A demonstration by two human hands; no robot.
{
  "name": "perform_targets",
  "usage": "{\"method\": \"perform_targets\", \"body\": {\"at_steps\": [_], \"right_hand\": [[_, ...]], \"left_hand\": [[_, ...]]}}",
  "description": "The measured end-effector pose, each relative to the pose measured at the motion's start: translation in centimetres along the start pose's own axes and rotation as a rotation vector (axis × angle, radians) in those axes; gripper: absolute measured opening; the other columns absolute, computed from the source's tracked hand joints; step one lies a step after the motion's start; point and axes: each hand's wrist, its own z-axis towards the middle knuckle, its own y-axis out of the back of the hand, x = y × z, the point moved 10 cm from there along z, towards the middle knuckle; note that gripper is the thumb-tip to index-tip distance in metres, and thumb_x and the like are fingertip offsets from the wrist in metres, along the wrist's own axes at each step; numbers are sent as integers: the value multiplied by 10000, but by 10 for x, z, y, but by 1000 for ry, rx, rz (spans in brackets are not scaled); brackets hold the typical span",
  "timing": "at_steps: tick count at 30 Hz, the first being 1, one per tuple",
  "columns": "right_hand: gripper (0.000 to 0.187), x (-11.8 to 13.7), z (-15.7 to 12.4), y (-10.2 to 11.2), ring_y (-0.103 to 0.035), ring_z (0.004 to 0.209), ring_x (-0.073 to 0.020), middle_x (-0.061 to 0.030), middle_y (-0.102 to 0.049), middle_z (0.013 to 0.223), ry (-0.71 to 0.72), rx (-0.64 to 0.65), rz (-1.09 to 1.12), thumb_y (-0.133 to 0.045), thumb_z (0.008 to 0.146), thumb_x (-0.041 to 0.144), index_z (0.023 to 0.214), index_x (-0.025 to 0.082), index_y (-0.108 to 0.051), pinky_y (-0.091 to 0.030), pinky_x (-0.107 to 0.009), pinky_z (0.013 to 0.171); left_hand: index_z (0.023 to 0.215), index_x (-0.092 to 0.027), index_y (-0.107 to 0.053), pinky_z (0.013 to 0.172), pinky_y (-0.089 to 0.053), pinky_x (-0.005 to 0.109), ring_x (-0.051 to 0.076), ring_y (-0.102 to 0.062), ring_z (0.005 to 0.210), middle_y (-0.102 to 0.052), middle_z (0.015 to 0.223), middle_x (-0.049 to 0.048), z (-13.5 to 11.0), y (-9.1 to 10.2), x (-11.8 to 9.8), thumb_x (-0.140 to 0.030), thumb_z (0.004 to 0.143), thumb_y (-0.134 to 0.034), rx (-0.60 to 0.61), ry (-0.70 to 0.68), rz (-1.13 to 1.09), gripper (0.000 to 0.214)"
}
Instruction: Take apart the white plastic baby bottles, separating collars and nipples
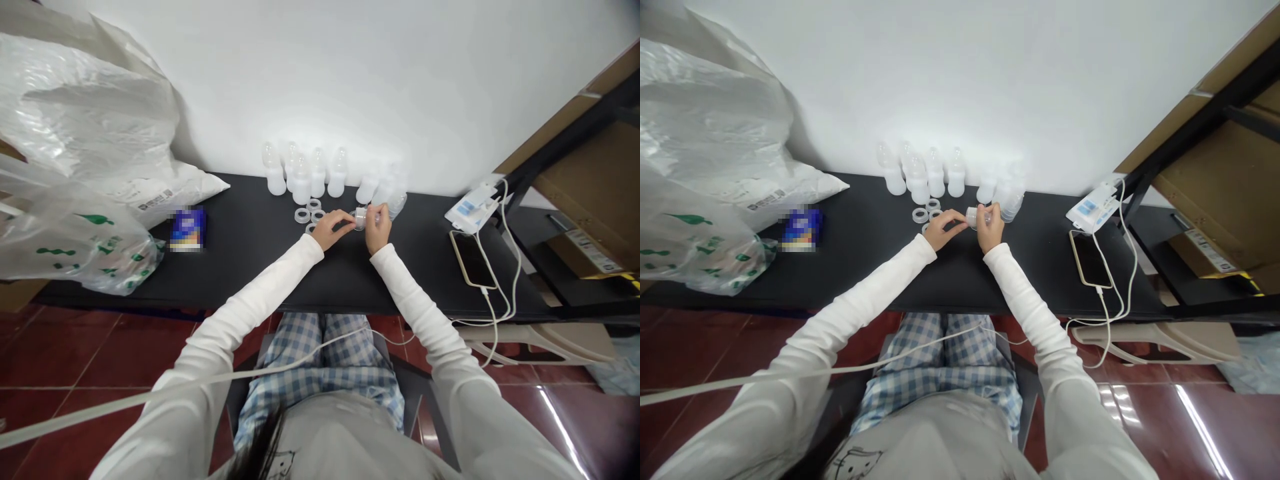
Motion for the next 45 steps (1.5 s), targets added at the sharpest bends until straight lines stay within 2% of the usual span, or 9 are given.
{"method": "perform_targets", "body": {"at_steps": [6,12,17,20,28,34,37,41,45], "right_hand": [[517,0,-5,-13,-468,655,-140,48,-406,641,-53,20,64,-351,919,741,733,258,-346,-469,-308,702],[486,0,-14,-23,-524,637,-151,38,-485,647,-67,66,51,-415,913,723,777,256,-395,-489,-313,664],[451,6,-18,-29,-552,575,-136,45,-535,641,-42,141,49,-482,905,693,854,245,-457,-495,-288,603],[491,11,-18,-33,-600,628,-143,3,-613,741,11,189,37,-498,880,721,905,231,-489,-522,-294,625],[635,14,-12,-40,-686,878,-212,-75,-680,933,184,223,15,-543,818,781,1082,204,-568,-584,-362,797],[653,11,-17,-48,-679,869,-193,-81,-679,998,197,246,50,-530,854,750,1202,198,-549,-589,-336,769],[626,15,-18,-48,-678,909,-216,-92,-679,989,253,236,42,-539,868,724,1198,192,-561,-589,-367,832],[586,15,-18,-49,-672,1007,-253,-108,-682,1043,307,255,53,-537,883,699,1209,213,-562,-576,-417,913],[594,9,-18,-50,-680,1008,-265,-117,-687,1072,273,277,55,-540,873,711,1214,225,-551,-588,-441,897]], "left_hand": [[851,-213,-617,881,-484,325,169,-603,858,-678,884,44,-3,4,8,-604,906,-533,-77,65,-64,404],[774,-226,-505,751,-459,311,148,-504,732,-546,768,18,-2,8,21,-682,883,-510,-179,146,-138,469],[790,-234,-485,703,-424,324,152,-461,695,-481,730,11,1,9,33,-765,837,-506,-184,198,-212,534],[801,-237,-497,711,-417,330,162,-471,715,-467,732,14,3,15,33,-807,808,-501,-191,201,-205,571],[899,-226,-594,846,-485,352,188,-590,858,-605,853,56,2,31,29,-744,883,-446,-267,162,-81,539],[912,-223,-572,870,-483,365,189,-582,870,-610,914,75,-1,35,32,-697,931,-383,-321,95,30,511],[884,-216,-537,840,-497,375,189,-585,839,-592,870,71,-1,37,31,-682,955,-292,-355,4,107,531],[859,-215,-521,803,-503,369,183,-586,807,-590,841,67,4,34,26,-625,985,-266,-306,-115,162,499],[872,-216,-531,793,-487,361,185,-582,808,-597,832,62,5,34,18,-589,1006,-249,-276,-164,238,486]]}}
